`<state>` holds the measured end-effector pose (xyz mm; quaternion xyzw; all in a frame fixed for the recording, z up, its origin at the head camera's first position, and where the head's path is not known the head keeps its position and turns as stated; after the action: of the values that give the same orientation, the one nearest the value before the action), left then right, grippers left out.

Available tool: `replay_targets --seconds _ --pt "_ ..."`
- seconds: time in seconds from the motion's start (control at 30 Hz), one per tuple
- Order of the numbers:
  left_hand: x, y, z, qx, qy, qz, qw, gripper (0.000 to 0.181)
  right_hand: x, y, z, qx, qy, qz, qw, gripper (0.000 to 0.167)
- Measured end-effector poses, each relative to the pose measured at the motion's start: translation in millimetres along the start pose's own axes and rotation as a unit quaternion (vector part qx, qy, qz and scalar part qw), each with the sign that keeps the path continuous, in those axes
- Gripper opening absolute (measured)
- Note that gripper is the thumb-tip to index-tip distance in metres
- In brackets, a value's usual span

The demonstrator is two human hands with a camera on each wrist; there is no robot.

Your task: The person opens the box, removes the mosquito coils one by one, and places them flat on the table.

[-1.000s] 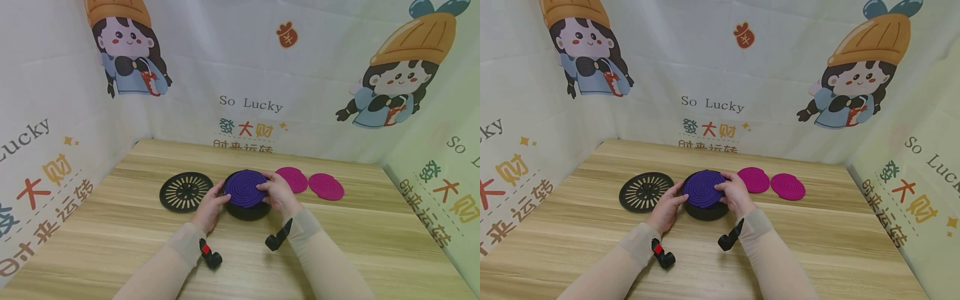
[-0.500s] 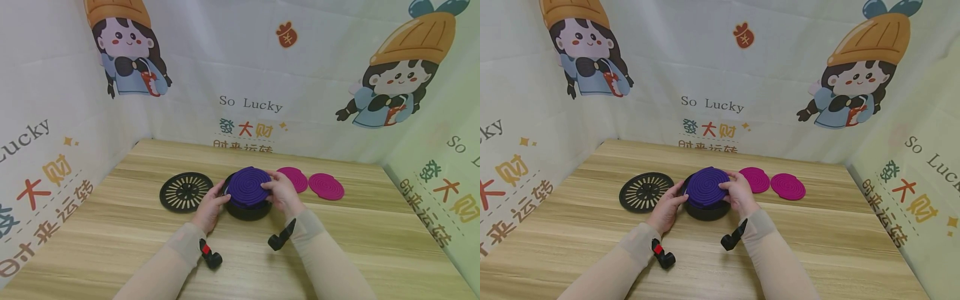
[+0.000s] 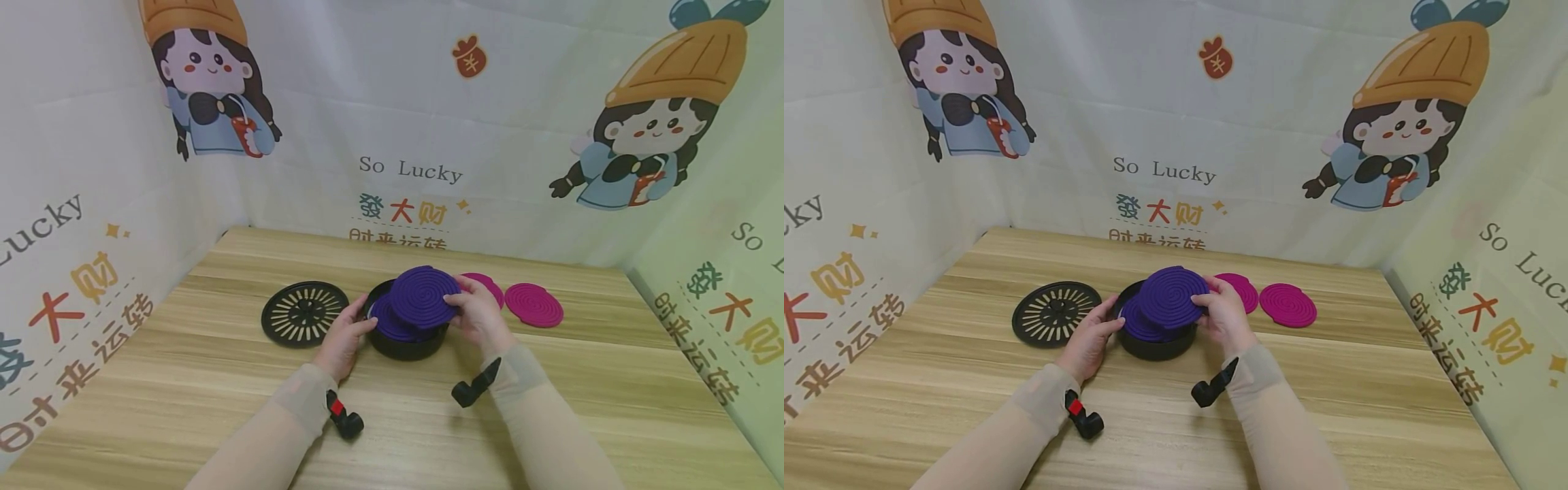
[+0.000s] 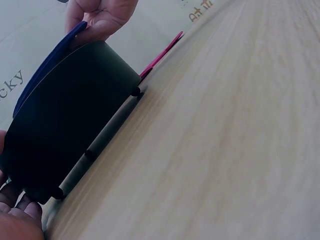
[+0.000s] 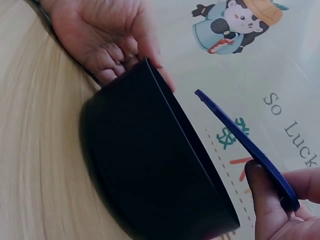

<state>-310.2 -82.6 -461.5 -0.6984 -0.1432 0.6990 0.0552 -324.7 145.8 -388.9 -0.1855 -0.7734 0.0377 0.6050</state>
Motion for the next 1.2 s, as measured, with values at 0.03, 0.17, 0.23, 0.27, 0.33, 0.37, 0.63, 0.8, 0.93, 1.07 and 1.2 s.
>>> replay_targets --seconds 0.03,0.17,0.23,0.27,0.33,0.37,0.63,0.8,0.93,1.07,1.2 --pt "0.1 0.1 0.2 0.000 0.000 0.000 1.0000 0.065 1 2 0.4 0.002 0.001 0.002 1.0000 0.057" --pt "-0.3 0.3 0.7 -0.001 -0.001 0.003 1.0000 0.065 5 11 2.2 0.007 0.006 0.007 0.9999 0.054" --pt "-0.6 0.2 0.6 -0.001 -0.001 0.003 1.0000 0.065 7 15 2.9 0.007 0.006 0.012 0.9999 0.054" --pt "-0.9 0.2 0.4 -0.001 -0.001 0.004 1.0000 0.065 8 18 3.0 0.006 0.005 0.016 0.9998 0.054" --pt "-1.4 0.1 0.0 -0.001 -0.002 0.004 1.0000 0.065 10 23 2.6 0.001 0.003 0.024 0.9997 0.055" --pt "-1.5 0.1 -0.4 -0.001 -0.002 0.005 1.0000 0.065 12 25 2.3 0.000 0.002 0.029 0.9996 0.056" --pt "-3.5 -0.4 -2.3 -0.010 0.004 0.013 0.9999 0.065 21 49 1.6 -0.028 -0.014 0.069 0.9971 0.063" --pt "-4.1 -0.8 -2.7 -0.009 0.003 0.011 0.9999 0.065 25 65 3.9 -0.047 -0.022 0.088 0.9948 0.053" --pt "-4.0 -0.9 -3.0 -0.006 0.003 0.008 0.9999 0.065 28 78 4.1 -0.050 -0.019 0.090 0.9945 0.062" --pt "-3.3 -0.5 -2.3 -0.003 0.004 0.009 0.9999 0.065 30 91 4.5 -0.066 -0.022 0.111 0.9914 0.053" --pt "-2.2 0.2 -1.0 -0.001 0.004 0.007 1.0000 0.065 32 104 5.6 -0.080 -0.028 0.140 0.9866 0.039"
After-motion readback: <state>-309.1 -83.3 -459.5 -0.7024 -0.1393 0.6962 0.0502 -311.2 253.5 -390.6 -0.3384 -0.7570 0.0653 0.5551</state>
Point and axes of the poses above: each hand's wrist, its own z-axis towards the middle knuckle, its own y-axis out of the back of the hand, x = y × z, the point moved 1 cm from there along z, towards the middle knuckle, and after that the axes turned 14 degrees about -x, right-handed, at the moved point
